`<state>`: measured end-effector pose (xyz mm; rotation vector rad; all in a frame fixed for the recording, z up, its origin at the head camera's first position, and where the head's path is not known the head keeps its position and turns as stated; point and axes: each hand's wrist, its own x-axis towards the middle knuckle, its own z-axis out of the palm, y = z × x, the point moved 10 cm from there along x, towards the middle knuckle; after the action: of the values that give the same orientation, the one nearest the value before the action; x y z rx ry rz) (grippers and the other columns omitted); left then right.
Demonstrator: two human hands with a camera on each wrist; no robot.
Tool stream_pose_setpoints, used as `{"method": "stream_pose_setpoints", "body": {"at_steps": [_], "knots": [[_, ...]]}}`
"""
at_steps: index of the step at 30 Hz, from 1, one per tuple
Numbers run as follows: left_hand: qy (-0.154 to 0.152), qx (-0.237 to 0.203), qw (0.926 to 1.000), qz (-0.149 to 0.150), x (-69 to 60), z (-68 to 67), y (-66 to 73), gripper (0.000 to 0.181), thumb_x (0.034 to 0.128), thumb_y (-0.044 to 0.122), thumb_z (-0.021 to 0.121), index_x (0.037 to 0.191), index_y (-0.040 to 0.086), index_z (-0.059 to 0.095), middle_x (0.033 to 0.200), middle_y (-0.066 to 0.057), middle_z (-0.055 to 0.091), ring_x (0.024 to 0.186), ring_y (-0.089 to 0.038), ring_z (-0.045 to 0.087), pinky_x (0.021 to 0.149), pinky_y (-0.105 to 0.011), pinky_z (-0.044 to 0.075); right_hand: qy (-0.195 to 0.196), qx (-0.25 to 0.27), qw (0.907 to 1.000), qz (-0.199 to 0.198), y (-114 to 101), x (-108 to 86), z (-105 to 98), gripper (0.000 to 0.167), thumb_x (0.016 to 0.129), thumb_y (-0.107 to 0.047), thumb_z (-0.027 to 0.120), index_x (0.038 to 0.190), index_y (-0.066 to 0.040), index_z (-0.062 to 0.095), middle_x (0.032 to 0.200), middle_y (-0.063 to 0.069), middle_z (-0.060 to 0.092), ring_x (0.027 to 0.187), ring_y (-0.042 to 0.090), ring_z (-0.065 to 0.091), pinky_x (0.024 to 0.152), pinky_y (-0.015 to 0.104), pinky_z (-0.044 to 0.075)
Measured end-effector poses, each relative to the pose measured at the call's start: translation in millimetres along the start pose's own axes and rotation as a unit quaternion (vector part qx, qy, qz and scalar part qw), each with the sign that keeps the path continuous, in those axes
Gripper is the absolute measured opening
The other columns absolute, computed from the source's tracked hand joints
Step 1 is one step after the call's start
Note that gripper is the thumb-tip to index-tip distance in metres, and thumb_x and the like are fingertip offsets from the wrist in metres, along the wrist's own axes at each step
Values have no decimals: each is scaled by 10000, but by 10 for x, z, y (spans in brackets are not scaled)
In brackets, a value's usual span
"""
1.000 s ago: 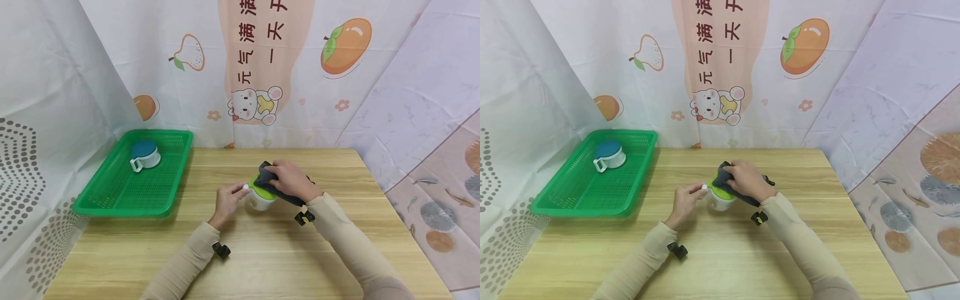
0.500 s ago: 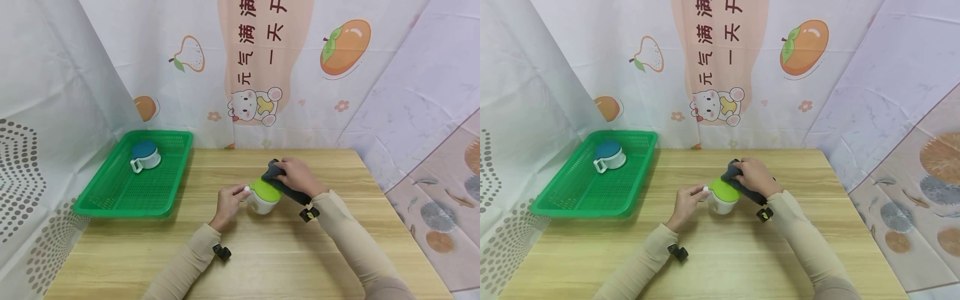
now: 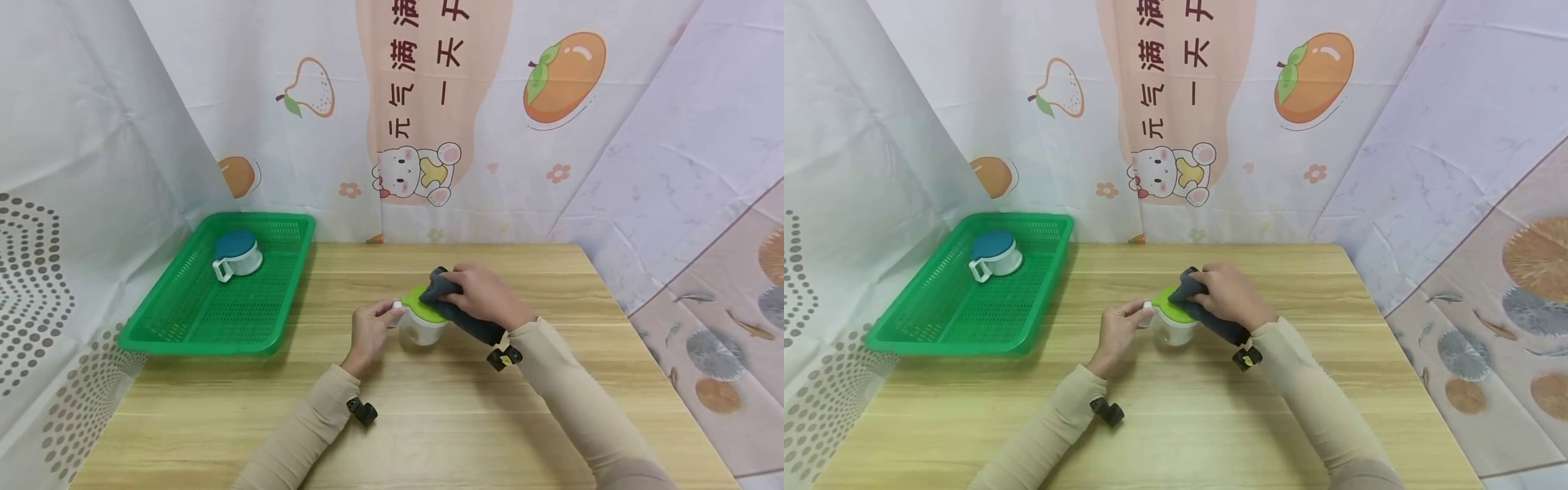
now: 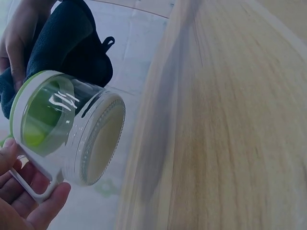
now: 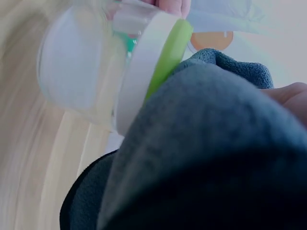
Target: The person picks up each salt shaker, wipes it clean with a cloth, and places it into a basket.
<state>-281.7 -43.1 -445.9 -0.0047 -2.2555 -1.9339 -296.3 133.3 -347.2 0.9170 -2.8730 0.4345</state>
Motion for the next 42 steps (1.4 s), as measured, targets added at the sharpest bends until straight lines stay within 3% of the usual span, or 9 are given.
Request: {"method": "stream_pose_setpoints", "body": {"at_steps": [12, 19, 26, 33, 42], "knots": [[-3, -104, 9999, -129, 7, -29, -32, 262, 829, 136, 772, 1056, 10, 744, 1028, -176, 740, 915, -239, 709, 695, -243, 591, 59, 261, 9994, 220, 106, -44, 43, 328, 885, -240, 721, 1171, -80, 704, 898, 68, 641, 777, 201, 577, 736, 395, 518], [187, -208, 9993, -242, 23, -82, -71, 264, 819, 115, 774, 1050, -8, 738, 1047, -195, 730, 904, -241, 708, 728, -341, 606, 136, 340, 9989, 299, 176, -96, 55, 344, 890, -214, 713, 1203, -73, 684, 899, 78, 637, 784, 216, 560, 729, 391, 497], [334, -399, 9975, -488, 21, -133, -103, 249, 819, 109, 772, 1046, 10, 743, 1094, -183, 721, 945, -236, 704, 746, -278, 599, 288, 410, 9982, 337, 191, -128, 34, 344, 883, -196, 719, 1200, -67, 684, 927, 103, 652, 841, 256, 595, 785, 437, 525], [544, -363, 9967, -474, 36, -220, -94, 243, 824, 127, 775, 1035, 8, 748, 1079, -179, 728, 921, -195, 699, 744, -279, 596, 413, 460, 9975, 346, 203, -140, 30, 358, 881, -192, 721, 1208, -53, 677, 951, 119, 661, 862, 267, 607, 803, 450, 530], [685, -321, 9961, -461, 53, -287, -75, 243, 827, 127, 772, 1043, 18, 747, 1083, -166, 730, 955, -244, 702, 751, -266, 593, 489, 484, 9968, 413, 217, -149, 30, 386, 881, -198, 722, 1232, -48, 664, 977, 123, 654, 860, 267, 604, 776, 440, 523]]}}
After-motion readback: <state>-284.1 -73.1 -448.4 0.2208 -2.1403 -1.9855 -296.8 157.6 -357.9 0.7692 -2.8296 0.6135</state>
